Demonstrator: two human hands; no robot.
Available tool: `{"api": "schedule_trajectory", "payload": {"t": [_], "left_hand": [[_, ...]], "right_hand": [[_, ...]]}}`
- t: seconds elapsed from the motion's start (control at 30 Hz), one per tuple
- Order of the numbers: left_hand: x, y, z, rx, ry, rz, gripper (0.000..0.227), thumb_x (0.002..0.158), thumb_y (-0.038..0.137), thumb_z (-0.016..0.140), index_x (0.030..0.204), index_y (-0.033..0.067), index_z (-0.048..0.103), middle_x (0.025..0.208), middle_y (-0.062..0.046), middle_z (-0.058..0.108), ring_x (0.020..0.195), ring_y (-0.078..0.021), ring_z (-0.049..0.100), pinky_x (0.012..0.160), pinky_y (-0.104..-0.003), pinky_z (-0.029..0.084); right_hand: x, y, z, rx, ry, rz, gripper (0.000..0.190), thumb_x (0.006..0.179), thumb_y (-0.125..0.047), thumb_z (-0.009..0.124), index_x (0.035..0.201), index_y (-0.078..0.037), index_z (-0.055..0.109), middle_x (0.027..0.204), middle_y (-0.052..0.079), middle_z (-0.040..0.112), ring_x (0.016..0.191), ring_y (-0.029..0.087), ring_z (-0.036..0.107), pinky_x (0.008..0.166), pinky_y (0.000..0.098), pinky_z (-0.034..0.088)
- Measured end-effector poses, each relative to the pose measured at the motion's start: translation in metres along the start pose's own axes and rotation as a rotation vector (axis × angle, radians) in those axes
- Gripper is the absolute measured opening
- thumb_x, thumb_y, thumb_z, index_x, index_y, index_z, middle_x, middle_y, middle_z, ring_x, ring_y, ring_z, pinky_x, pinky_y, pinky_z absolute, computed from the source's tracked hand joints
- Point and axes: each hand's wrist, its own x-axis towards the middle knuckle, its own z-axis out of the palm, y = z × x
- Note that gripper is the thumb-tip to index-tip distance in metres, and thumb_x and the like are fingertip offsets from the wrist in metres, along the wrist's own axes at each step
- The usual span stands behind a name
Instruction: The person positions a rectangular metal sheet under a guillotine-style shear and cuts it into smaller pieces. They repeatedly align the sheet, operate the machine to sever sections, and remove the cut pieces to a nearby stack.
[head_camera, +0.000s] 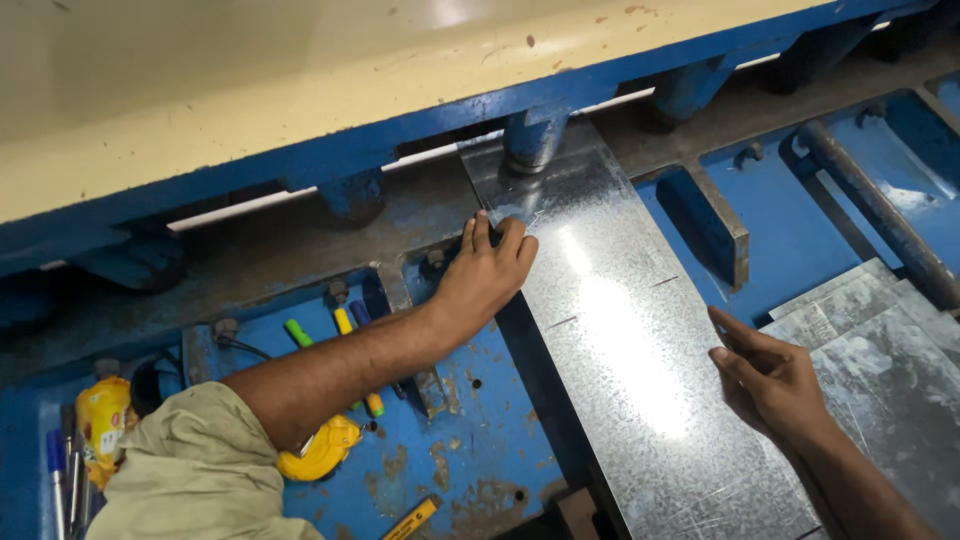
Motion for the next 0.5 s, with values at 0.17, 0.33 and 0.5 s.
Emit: {"api": "schedule_trajectory", "payload": {"t": [0.17, 0.33, 0.5], "left_hand": [[-0.0001, 0.0021, -0.0018, 0.036, 0.000, -0.004, 0.016, 0.088, 0.010, 0.064, 0.097, 0.0003, 0.057, 0.106, -0.019, 0.058, 0.105, -0.0436, 0.070, 0.092, -0.049, 0.060], [0.0024, 0.0020, -0.0017, 0.017, -0.034, 0.020, 0.015, 0.086, 0.009, 0.064, 0.096, 0.0010, 0.057, 0.106, -0.019, 0.058, 0.106, -0.0442, 0.070, 0.093, -0.048, 0.060], [0.0036, 0.0036, 0.0002, 0.008, -0.032, 0.011, 0.013, 0.088, 0.009, 0.065, 0.095, 0.0009, 0.056, 0.106, -0.019, 0.057, 0.107, -0.0450, 0.069, 0.092, -0.049, 0.060]], "right_hand": [[0.0019, 0.0041, -0.0023, -0.002, -0.016, 0.009, 0.057, 0.094, -0.005, 0.060, 0.150, -0.002, 0.051, 0.055, 0.002, 0.049, 0.039, 0.007, 0.037, 0.034, 0.0276, 0.031], [0.0039, 0.0067, -0.0051, 0.000, -0.011, 0.009, 0.056, 0.093, -0.008, 0.061, 0.147, 0.000, 0.051, 0.056, 0.004, 0.056, 0.039, 0.008, 0.038, 0.034, 0.0286, 0.033], [0.0014, 0.0044, -0.0038, 0.018, -0.014, -0.005, 0.056, 0.093, -0.010, 0.062, 0.147, 0.001, 0.052, 0.055, 0.004, 0.054, 0.039, 0.008, 0.039, 0.034, 0.0282, 0.032]]}}
